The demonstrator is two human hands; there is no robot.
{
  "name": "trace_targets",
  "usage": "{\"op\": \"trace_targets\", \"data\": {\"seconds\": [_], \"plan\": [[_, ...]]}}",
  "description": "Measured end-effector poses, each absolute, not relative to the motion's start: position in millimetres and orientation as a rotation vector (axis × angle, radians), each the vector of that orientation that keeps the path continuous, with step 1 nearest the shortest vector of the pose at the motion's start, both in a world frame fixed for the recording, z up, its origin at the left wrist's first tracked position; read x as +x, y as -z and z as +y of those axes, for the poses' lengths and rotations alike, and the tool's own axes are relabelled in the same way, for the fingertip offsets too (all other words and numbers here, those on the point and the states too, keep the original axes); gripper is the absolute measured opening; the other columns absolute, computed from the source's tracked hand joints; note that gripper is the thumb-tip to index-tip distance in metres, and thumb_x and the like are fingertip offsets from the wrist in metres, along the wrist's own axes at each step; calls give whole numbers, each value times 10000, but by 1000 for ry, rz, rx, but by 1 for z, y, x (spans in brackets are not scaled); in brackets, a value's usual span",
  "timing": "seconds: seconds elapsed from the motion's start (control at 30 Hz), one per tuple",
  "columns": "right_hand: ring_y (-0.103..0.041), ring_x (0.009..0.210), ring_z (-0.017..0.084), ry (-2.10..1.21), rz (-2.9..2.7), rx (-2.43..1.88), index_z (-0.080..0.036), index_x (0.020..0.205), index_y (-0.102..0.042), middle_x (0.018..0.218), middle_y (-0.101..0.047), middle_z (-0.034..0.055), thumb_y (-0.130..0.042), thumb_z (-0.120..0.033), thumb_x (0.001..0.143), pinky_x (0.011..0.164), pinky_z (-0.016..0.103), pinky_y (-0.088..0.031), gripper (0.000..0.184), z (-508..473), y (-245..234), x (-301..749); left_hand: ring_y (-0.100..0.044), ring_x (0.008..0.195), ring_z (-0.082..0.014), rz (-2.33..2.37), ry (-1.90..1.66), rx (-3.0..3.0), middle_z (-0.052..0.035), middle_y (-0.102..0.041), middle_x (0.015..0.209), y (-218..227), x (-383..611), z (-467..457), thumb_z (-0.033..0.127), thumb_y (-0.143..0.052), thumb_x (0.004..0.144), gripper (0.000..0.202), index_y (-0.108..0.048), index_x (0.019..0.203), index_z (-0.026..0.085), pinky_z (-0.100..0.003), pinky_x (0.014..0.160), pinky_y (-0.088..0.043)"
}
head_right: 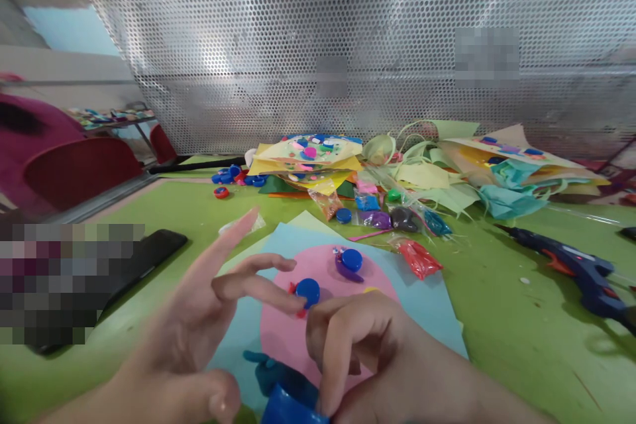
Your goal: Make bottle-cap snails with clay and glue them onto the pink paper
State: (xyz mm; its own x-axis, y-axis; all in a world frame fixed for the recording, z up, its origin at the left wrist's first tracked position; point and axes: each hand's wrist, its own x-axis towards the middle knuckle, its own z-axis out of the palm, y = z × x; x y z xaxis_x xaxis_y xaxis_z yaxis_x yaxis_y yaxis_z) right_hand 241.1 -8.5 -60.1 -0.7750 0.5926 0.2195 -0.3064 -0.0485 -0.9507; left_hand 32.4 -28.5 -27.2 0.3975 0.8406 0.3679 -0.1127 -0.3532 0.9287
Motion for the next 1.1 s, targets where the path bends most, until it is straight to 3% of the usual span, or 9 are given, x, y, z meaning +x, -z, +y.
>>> {"op": "trace_targets", "data": {"seconds": [0.13, 0.23, 0.33, 0.47, 0.63, 0.87, 1.1], "plan": [[-373, 580, 95, -1917, -1432, -253, -375, 784, -743, 589, -419, -50, -811, -294, 601, 521, 236, -240, 211, -9, 60, 236, -517, 1128, -228, 619, -1199, 1693, 15, -712, 818, 25, 33, -28, 306, -748, 707, 988, -89, 1443, 340, -423, 1052, -271], [-368, 554, 86, -1906, -1363, -244, -351, 750, -748, 561, -432, -59, -863, -263, 484, 491, 236, -217, 302, -10, 60, 232, -543, 1084, -222, 622, -1212, 1751, 31, -697, 743, 26, 34, -28, 210, -736, 724, 949, -121, 1437, 329, -417, 1043, -290], [-396, 582, 93, -1939, -1366, -264, -326, 740, -751, 583, -478, -51, -868, -236, 464, 512, 238, -232, 312, -10, 61, 231, -569, 1034, -219, 649, -1206, 1797, 31, -686, 723, 27, 36, -28, 176, -719, 734, 857, -212, 1412, 312, -406, 1043, -302], [-407, 595, 94, -1945, -1413, -273, -290, 754, -754, 603, -492, -50, -860, -195, 486, 538, 242, -255, 304, -10, 58, 234, -584, 1009, -213, 676, -1223, 1778, 43, -668, 679, 27, 37, -27, 206, -713, 743, 756, -299, 1366, 317, -381, 1024, -336], [-405, 613, 95, -1932, -1509, -299, -223, 720, -733, 607, -458, -49, -800, -264, 622, 568, 246, -272, 125, -9, 52, 236, -579, 1028, -204, 664, -1204, 1746, 34, -685, 722, 28, 36, -27, 189, -700, 758, 738, -299, 1364, 320, -369, 1008, -359], [-363, 594, 92, -1918, -1535, -367, -205, 647, -684, 604, -437, -53, -799, -325, 620, 547, 257, -237, 168, -9, 51, 238, -539, 1093, -217, 652, -1217, 1771, 18, -709, 880, 27, 35, -27, 277, -726, 733, 773, -297, 1372, 345, -366, 1025, -348], [-395, 616, 97, -1943, -1502, -331, -215, 699, -717, 627, -469, -44, -805, -272, 618, 567, 257, -252, 133, -9, 54, 238, -596, 997, -227, 713, -1242, 1825, 40, -698, 674, 26, 36, -26, 206, -727, 730, 731, -351, 1344, 330, -409, 999, -358]]}}
